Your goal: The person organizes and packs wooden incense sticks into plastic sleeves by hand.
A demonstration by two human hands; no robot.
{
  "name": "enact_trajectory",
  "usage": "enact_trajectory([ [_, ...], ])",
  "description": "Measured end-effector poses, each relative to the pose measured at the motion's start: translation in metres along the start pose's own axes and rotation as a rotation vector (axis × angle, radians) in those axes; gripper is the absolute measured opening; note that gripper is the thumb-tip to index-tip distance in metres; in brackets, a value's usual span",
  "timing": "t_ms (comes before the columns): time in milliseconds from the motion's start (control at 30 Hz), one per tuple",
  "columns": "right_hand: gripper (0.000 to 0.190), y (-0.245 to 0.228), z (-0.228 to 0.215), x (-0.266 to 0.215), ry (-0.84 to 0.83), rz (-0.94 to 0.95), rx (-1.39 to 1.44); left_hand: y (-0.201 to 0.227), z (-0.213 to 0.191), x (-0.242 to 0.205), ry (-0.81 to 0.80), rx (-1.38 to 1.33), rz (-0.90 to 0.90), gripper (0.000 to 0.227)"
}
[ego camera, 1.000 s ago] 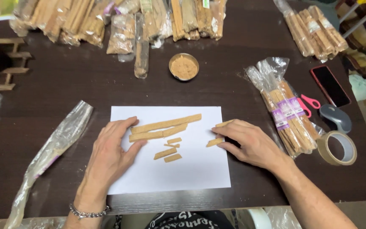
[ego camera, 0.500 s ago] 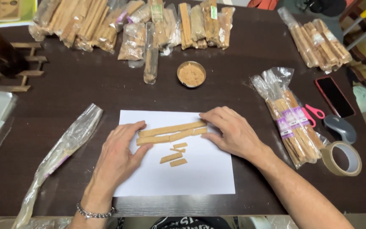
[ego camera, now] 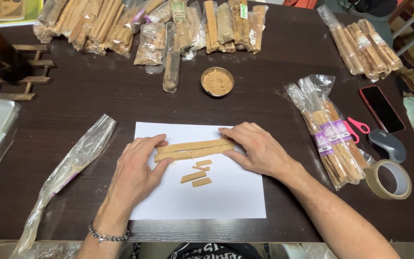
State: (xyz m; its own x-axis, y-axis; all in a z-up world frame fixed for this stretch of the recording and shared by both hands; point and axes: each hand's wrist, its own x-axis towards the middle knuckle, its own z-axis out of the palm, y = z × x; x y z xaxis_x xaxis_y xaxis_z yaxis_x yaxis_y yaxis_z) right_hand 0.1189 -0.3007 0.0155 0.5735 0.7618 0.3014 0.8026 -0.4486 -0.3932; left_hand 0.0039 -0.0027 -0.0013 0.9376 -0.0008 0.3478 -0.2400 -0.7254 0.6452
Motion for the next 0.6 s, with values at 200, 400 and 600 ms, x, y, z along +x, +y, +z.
enact_trajectory([
  [200, 0.062, -0.002, -0.036, -0.003, 0.052, 0.049, -0.056, 0.013, -0.015, -0.001, 0.106, -0.055, 0.036, 0.048],
  [400, 0.051, 0.023, -0.053, -0.056, 0.062, 0.176, -0.037, 0.030, 0.004, -0.026, -0.081, 0.130, 0.192, 0.038],
  [600, 0.029, 0.000, -0.048, -0.051, -0.002, 0.172, -0.105, 0.046, 0.022, -0.028, -0.091, 0.105, 0.263, 0.025],
])
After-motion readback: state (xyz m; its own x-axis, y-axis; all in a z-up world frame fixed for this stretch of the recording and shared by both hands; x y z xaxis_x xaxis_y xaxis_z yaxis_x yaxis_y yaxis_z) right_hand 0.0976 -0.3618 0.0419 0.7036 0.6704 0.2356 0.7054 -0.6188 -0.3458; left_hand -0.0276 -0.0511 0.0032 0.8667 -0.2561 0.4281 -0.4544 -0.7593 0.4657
